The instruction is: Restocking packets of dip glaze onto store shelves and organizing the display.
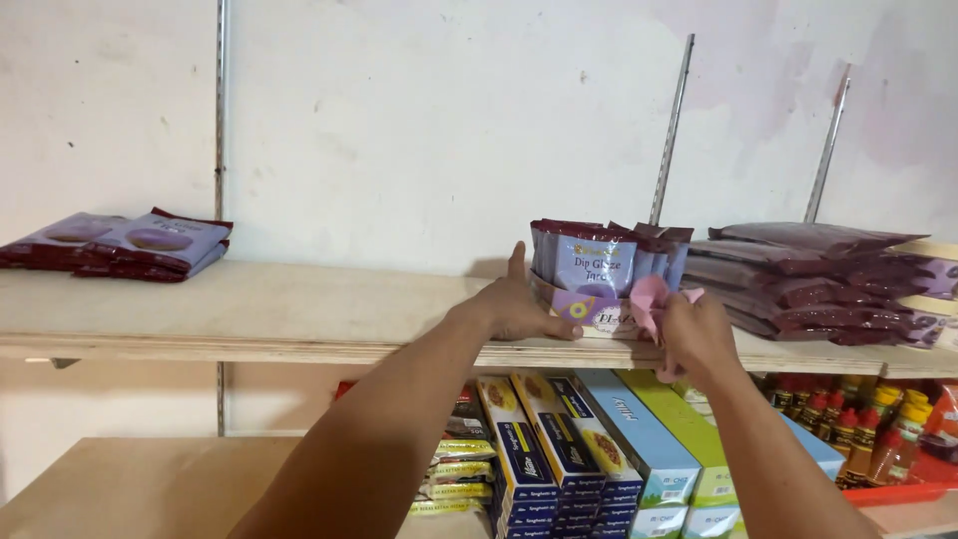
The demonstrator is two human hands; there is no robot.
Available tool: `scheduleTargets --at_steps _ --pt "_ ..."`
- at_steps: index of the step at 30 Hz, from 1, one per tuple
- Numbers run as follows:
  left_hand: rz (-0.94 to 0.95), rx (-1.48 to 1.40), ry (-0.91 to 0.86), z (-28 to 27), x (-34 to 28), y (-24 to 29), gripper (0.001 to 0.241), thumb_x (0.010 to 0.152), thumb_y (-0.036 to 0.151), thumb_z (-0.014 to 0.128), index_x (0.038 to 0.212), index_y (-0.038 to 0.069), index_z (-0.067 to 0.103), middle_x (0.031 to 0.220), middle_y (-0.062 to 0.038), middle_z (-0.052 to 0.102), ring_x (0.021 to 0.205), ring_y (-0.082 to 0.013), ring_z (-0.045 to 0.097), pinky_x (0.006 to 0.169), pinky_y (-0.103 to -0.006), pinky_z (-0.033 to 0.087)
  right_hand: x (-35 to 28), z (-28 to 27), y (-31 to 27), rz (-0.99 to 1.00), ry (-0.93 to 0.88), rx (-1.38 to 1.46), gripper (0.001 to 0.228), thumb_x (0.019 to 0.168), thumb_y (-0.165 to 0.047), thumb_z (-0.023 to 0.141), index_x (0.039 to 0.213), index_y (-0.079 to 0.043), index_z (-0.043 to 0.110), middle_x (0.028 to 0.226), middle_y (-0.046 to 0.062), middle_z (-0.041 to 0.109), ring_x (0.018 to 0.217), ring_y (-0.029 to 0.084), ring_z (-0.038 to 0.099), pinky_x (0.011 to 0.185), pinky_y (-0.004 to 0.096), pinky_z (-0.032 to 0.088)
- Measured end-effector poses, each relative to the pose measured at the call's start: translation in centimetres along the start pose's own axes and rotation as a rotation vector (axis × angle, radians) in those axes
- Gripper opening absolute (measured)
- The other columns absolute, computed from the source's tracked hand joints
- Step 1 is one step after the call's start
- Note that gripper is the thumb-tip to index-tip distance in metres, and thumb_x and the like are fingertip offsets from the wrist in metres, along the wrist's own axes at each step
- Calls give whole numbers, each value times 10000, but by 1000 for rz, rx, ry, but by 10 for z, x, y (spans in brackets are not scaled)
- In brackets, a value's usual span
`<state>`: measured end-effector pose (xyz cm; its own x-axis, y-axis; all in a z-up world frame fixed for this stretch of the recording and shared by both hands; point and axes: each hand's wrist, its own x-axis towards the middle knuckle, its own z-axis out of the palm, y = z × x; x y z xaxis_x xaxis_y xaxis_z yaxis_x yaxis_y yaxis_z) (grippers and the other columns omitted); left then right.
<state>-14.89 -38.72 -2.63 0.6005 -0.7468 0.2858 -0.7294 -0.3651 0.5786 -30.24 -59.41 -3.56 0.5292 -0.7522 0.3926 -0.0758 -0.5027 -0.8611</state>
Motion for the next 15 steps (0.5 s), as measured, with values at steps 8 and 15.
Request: scheduleTargets --at_steps 8,15 --pt "51 -231 51 -1 8 -4 1572 457 418 954 1590 -16 -45 1413 -222 590 1298 -327 597 1128 -352 440 -8 1 3 -47 -76 95 351 1012 -200 445 969 90 640 734 208 622 449 311 527 407 445 380" --pt "46 -156 -113 -56 -50 -19 1170 431 432 923 1443 15 508 1263 -184 741 1163 -303 706 1039 -390 513 -44 12 -25 -129 -188 77 256 970 -163 553 1029 44 694 828 126 714 674 172 612 580 316 463"
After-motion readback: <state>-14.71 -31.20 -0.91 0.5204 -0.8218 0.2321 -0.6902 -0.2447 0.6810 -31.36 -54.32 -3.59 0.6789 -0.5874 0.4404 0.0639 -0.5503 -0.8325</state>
